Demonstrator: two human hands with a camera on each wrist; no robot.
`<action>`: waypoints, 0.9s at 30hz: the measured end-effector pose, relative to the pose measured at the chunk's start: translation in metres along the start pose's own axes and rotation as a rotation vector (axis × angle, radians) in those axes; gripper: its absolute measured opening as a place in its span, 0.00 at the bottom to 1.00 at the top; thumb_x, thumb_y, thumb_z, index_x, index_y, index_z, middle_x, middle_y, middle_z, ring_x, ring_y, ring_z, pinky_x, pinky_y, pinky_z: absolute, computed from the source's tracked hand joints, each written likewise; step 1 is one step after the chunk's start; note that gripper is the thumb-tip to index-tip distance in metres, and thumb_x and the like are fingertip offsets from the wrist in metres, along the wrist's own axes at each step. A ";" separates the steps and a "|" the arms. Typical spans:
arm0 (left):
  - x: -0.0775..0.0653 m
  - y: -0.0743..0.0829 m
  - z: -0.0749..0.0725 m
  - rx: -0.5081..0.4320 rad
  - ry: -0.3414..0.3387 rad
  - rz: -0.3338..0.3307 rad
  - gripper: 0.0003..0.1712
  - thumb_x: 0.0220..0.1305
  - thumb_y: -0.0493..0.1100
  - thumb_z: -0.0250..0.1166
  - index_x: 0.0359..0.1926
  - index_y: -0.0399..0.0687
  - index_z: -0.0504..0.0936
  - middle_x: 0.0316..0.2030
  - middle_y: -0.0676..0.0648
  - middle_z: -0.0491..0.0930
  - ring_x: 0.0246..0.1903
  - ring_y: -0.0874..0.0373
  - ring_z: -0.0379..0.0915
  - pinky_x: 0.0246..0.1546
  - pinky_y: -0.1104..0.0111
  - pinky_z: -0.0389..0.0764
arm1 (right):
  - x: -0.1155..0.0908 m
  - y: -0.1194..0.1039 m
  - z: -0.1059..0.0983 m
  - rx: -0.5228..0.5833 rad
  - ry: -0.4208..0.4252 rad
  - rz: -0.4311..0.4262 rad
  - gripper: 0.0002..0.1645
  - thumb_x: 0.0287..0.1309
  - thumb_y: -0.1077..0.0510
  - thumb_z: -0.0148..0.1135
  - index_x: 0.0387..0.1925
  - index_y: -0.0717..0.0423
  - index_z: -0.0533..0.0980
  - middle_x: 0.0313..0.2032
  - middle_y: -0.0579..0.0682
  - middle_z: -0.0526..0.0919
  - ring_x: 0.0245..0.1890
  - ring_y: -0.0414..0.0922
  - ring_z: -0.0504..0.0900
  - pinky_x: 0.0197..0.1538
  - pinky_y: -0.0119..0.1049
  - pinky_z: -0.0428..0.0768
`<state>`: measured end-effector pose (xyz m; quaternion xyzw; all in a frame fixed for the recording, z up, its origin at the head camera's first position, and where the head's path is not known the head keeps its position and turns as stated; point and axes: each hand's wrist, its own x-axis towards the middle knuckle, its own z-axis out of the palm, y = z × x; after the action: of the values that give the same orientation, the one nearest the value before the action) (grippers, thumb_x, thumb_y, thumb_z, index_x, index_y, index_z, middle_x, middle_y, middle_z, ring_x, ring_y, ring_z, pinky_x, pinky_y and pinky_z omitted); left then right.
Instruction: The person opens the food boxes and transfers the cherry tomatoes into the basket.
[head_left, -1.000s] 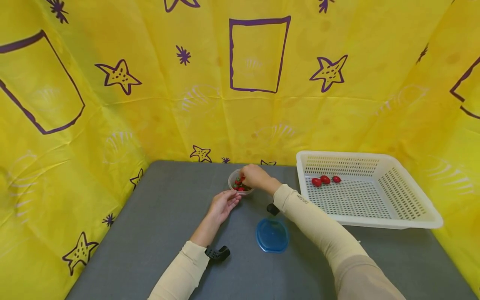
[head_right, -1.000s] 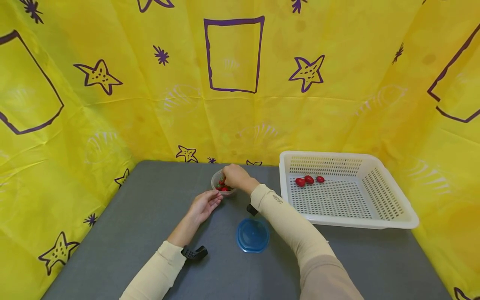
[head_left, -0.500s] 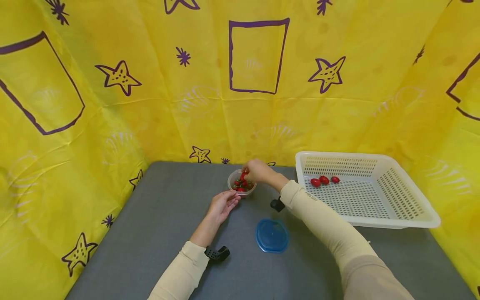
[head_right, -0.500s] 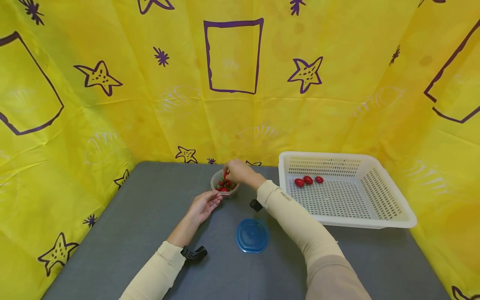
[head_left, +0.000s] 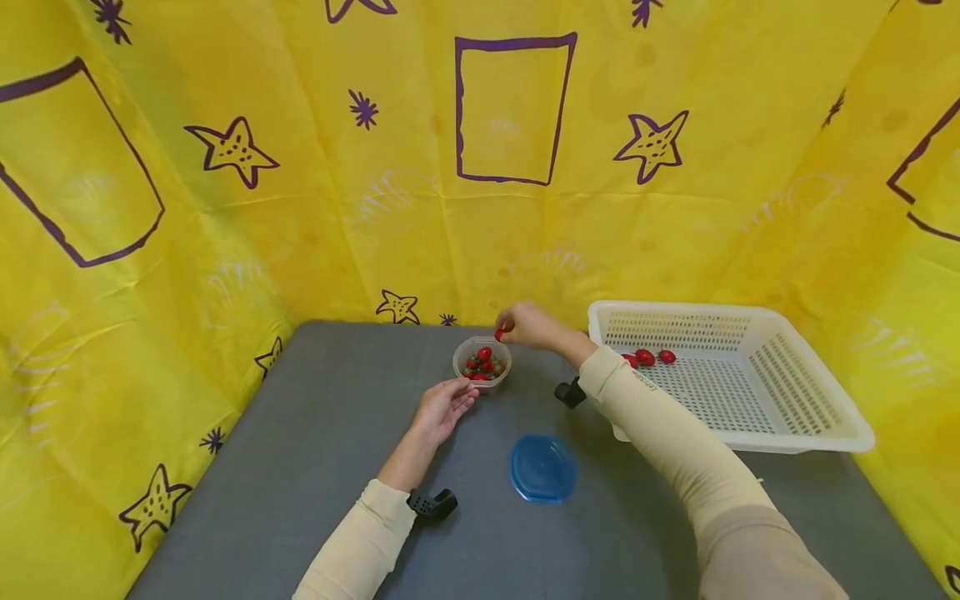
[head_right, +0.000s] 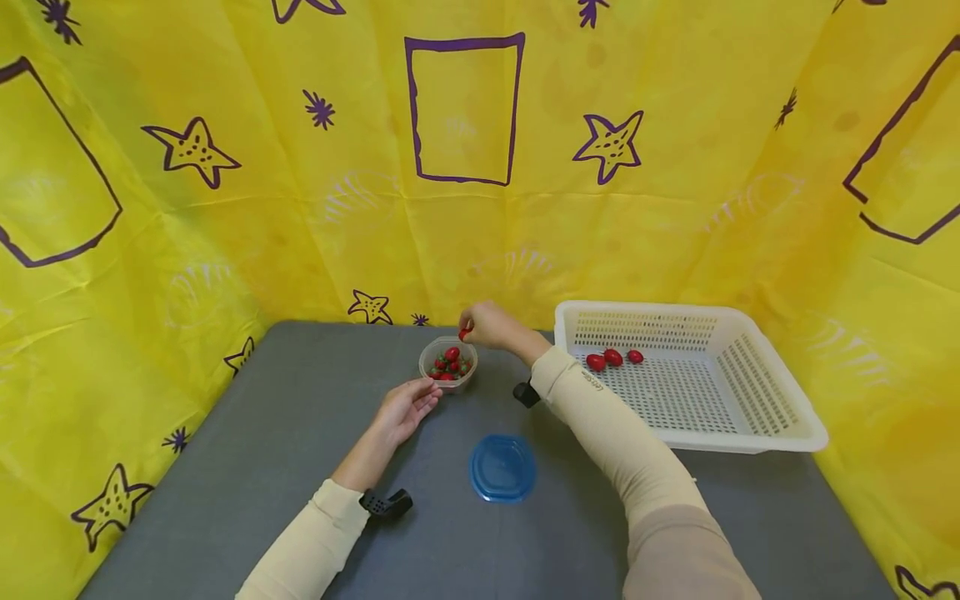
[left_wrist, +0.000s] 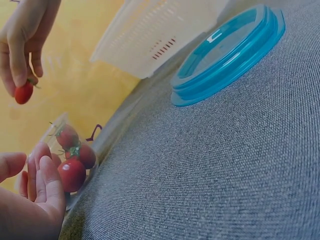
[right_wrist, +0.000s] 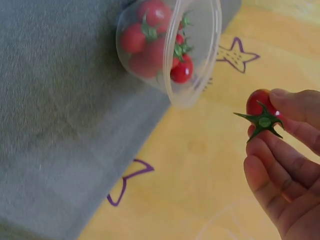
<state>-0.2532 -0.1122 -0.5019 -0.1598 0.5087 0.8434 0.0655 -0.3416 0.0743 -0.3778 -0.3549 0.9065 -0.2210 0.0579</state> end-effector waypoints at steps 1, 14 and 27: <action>0.001 0.001 0.000 -0.004 -0.004 0.002 0.09 0.69 0.35 0.57 0.30 0.44 0.79 0.23 0.52 0.82 0.26 0.62 0.81 0.33 0.74 0.81 | 0.000 0.001 -0.003 -0.003 0.003 -0.005 0.10 0.59 0.62 0.64 0.41 0.62 0.82 0.39 0.59 0.87 0.40 0.52 0.85 0.45 0.42 0.83; 0.000 0.000 0.000 -0.003 0.019 -0.009 0.08 0.69 0.35 0.56 0.31 0.43 0.78 0.23 0.52 0.82 0.26 0.63 0.81 0.33 0.74 0.81 | -0.017 0.017 -0.027 0.047 0.046 0.036 0.13 0.57 0.64 0.65 0.43 0.67 0.81 0.39 0.62 0.87 0.41 0.55 0.85 0.47 0.46 0.82; -0.001 0.001 -0.003 0.006 0.019 -0.013 0.07 0.69 0.35 0.57 0.32 0.42 0.78 0.23 0.52 0.82 0.26 0.63 0.81 0.34 0.73 0.81 | -0.040 0.048 -0.050 0.066 0.079 0.119 0.13 0.58 0.62 0.66 0.42 0.67 0.81 0.40 0.63 0.86 0.41 0.56 0.84 0.49 0.50 0.81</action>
<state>-0.2522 -0.1152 -0.5017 -0.1709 0.5109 0.8398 0.0668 -0.3548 0.1507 -0.3560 -0.2895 0.9198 -0.2607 0.0464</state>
